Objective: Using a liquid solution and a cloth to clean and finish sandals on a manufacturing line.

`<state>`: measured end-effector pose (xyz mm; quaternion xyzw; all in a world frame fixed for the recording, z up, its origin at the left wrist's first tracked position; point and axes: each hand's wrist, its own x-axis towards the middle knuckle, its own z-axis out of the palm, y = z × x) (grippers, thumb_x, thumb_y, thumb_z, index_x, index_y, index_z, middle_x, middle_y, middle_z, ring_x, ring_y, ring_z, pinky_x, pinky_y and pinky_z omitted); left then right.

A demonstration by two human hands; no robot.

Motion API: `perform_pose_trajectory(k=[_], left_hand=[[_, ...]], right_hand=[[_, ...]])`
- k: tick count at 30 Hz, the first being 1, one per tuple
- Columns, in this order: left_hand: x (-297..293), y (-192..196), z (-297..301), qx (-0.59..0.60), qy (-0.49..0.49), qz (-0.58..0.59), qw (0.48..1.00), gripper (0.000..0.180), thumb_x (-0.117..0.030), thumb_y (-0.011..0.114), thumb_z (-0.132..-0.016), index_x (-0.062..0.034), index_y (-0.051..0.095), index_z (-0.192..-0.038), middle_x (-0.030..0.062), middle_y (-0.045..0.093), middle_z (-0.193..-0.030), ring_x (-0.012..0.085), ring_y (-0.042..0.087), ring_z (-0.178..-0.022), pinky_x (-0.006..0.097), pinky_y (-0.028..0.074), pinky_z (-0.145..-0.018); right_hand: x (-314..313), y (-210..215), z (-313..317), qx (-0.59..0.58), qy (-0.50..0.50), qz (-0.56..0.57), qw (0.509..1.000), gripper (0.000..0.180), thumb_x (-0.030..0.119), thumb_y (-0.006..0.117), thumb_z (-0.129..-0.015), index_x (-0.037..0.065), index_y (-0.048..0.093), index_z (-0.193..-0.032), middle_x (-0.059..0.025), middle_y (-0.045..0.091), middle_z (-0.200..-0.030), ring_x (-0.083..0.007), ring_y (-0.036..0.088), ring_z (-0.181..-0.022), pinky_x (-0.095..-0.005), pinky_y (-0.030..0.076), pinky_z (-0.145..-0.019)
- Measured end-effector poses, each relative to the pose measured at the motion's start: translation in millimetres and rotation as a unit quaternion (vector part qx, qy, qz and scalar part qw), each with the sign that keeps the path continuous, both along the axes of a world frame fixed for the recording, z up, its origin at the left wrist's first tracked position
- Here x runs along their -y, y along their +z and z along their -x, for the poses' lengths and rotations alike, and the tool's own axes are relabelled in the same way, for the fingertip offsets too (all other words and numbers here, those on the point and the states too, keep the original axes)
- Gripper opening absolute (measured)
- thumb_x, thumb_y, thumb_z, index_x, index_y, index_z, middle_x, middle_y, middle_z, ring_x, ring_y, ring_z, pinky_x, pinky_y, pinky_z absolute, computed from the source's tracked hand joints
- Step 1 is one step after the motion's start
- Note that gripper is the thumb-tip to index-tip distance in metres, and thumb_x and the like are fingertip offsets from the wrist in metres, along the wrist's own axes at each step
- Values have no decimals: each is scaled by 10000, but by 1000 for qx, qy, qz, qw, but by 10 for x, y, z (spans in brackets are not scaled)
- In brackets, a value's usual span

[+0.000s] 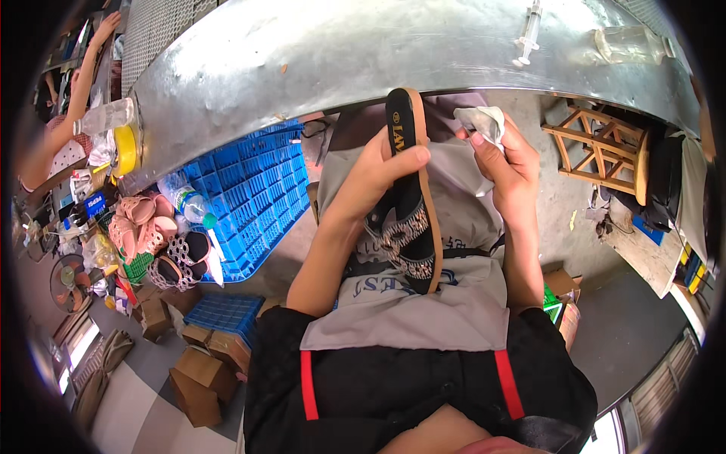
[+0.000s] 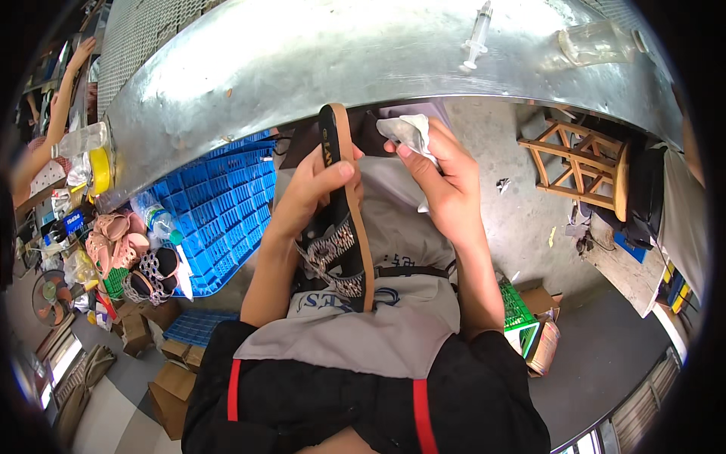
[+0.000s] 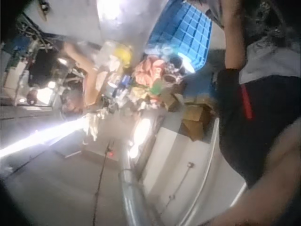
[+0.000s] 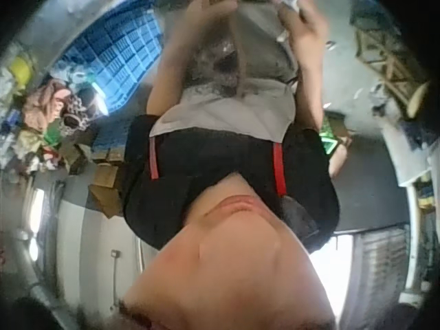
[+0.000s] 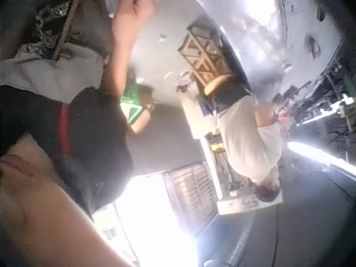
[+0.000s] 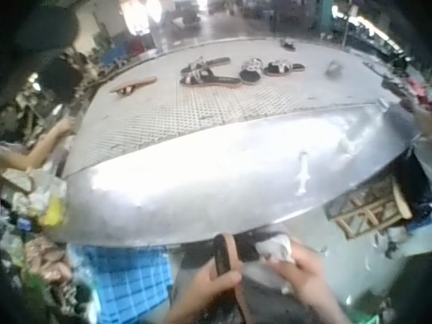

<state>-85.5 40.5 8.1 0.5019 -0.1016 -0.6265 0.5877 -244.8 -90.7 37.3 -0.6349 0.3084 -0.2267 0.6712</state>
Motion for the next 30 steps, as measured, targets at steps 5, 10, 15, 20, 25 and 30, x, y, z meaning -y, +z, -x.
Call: perform_pose_trajectory(k=[5, 10, 15, 20, 25, 30], left_hand=[[57, -97, 59, -47, 5, 32, 998, 486, -313, 740, -836, -6, 509, -1135, 32, 500, -760, 153, 548, -646, 292, 467, -556], [67, -119, 56, -15, 8, 39, 999, 486, -320, 734, -832, -14, 512, -1138, 36, 519, -767, 149, 560, -652, 276, 458, -558], [105, 3, 58, -26, 5, 31, 999, 460, -248, 752, -860, -51, 545, -1220, -41, 523, -952, 52, 488, -875, 222, 407, -773], [96, -3, 58, -23, 3, 32, 999, 487, -297, 745, -845, -40, 539, -1203, -8, 551, -887, 87, 545, -788, 241, 434, -683], [54, -16, 14, -55, -4, 20, 998, 526, -261, 756, -858, -33, 525, -1271, -33, 562, -1004, 47, 501, -907, 228, 421, -784], [77, -32, 26, -13, -2, 39, 999, 556, -278, 768, -844, -23, 525, -1273, -25, 567, -1001, 56, 516, -897, 230, 435, -786]], right_hand=[[-51, 0, -114, -6, -1, 47, 999, 187, -40, 563, -963, -33, 669, -1117, -88, 641, -1055, -166, 616, -981, -265, 461, -849], [58, -122, -170, -1, 63, 288, 956, 282, -82, 599, -869, -3, 682, -1127, -116, 634, -1054, -250, 652, -940, -304, 509, -794], [178, -99, -288, -31, 129, 538, 832, 332, -48, 653, -694, 108, 696, -984, -60, 631, -1083, -237, 680, -816, -328, 554, -607], [404, -85, -486, -80, 148, 553, 816, 386, -20, 643, -688, 144, 672, -1036, -30, 621, -1052, -218, 685, -806, -348, 553, -572], [363, -101, -394, -59, 159, 538, 826, 343, -29, 643, -691, 130, 685, -991, -42, 629, -1080, -221, 687, -819, -345, 562, -590], [215, -177, -186, -5, 162, 531, 832, 345, -48, 659, -670, 122, 704, -967, -49, 639, -1092, -221, 696, -818, -343, 572, -610]])
